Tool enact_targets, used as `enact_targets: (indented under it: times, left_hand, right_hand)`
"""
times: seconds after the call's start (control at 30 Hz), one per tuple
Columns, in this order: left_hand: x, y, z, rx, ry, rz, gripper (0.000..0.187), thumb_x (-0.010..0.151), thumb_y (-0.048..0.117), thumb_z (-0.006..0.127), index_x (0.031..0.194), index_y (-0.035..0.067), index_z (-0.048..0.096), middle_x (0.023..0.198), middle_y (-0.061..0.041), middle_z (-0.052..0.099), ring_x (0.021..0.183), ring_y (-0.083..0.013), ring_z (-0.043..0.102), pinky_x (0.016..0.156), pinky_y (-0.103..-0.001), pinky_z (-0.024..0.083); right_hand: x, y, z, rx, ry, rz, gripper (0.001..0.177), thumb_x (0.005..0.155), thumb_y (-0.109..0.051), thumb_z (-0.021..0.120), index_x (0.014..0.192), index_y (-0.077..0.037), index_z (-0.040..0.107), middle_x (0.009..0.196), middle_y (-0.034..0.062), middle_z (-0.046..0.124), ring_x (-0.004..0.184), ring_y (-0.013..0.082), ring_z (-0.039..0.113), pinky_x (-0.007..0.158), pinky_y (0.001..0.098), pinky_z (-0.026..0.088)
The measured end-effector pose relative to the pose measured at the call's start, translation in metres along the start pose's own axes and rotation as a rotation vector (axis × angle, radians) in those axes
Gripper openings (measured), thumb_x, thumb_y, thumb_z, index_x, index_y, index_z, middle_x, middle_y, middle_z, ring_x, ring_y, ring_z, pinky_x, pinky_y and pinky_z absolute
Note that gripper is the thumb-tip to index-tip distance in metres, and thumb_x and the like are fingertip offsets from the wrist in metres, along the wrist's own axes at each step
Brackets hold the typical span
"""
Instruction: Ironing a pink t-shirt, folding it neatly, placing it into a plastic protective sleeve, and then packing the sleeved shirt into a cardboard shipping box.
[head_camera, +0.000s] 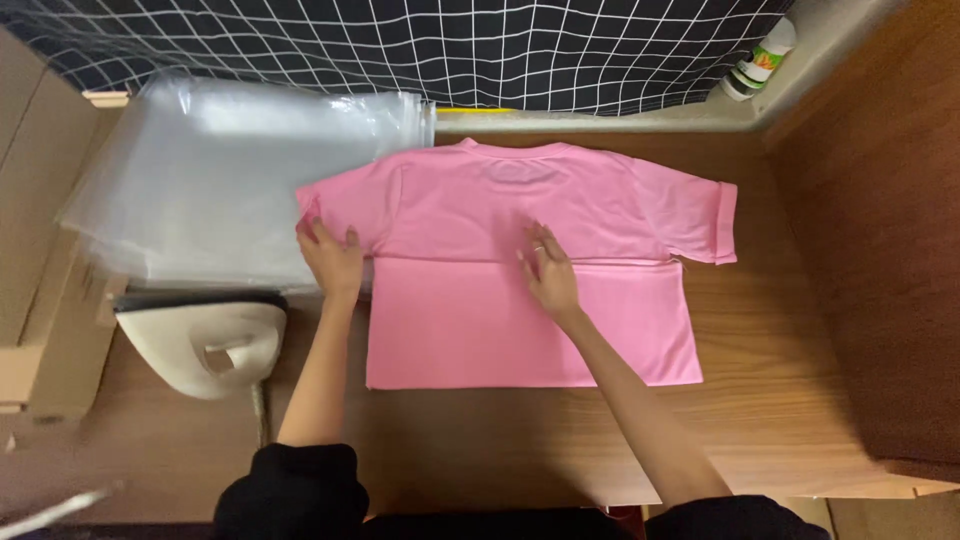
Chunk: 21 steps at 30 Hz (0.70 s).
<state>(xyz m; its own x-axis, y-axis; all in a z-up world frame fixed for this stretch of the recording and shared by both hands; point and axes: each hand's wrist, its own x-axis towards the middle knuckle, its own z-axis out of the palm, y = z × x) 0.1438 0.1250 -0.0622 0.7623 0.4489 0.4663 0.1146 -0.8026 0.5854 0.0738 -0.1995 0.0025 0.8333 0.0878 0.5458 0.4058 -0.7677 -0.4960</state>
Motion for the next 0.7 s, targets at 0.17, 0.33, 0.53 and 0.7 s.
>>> enact_targets:
  times: [0.17,0.33,0.53,0.7]
  left_hand:
    - [0.022,-0.029,0.004,0.087,-0.018,-0.185,0.056,0.078,0.030,0.063,0.121,0.007,0.036,0.117,-0.017,0.034,0.109,-0.0384,0.040,0.083,-0.053,0.040]
    - [0.048,-0.058,0.018,0.090,-0.145,-0.421,0.052,0.079,0.042,0.056,0.110,0.003,0.041,0.099,-0.021,0.049,0.097,-0.0406,0.048,0.075,-0.056,0.040]
    - [0.073,-0.082,0.052,-0.213,-0.344,-0.430,0.044,0.068,0.041,0.069,0.087,0.002,0.059,0.079,-0.020,0.062,0.085,-0.0402,0.059,0.073,-0.047,0.044]
    - [0.061,0.041,0.009,-0.608,-0.073,-0.003,0.024,0.073,0.006,0.062,0.097,0.001,0.058,0.088,-0.023,0.055,0.082,-0.0379,0.055,0.071,-0.038,0.043]
  right_hand:
    - [-0.006,-0.007,0.008,-0.289,-0.134,0.043,0.036,0.087,-0.034,0.050,0.102,-0.003,0.060,0.128,0.0130,0.046,0.121,0.0258,0.041,0.100,0.0388,0.031]
    - [-0.010,0.011,0.019,-0.344,-0.299,0.091,0.045,0.086,-0.043,0.046,0.119,-0.013,0.051,0.141,0.0066,0.030,0.130,0.0208,0.026,0.105,0.0380,0.022]
    - [-0.016,0.028,0.043,-0.419,-0.388,0.122,0.052,0.086,-0.046,0.033,0.124,-0.012,0.043,0.144,0.0060,0.022,0.134,0.0197,0.016,0.109,0.0403,0.014]
    - [0.048,-0.073,0.053,0.458,-0.162,0.369,0.053,0.086,-0.033,0.054,0.127,-0.002,0.040,0.131,0.0167,0.040,0.125,0.0290,0.032,0.105,0.0428,0.023]
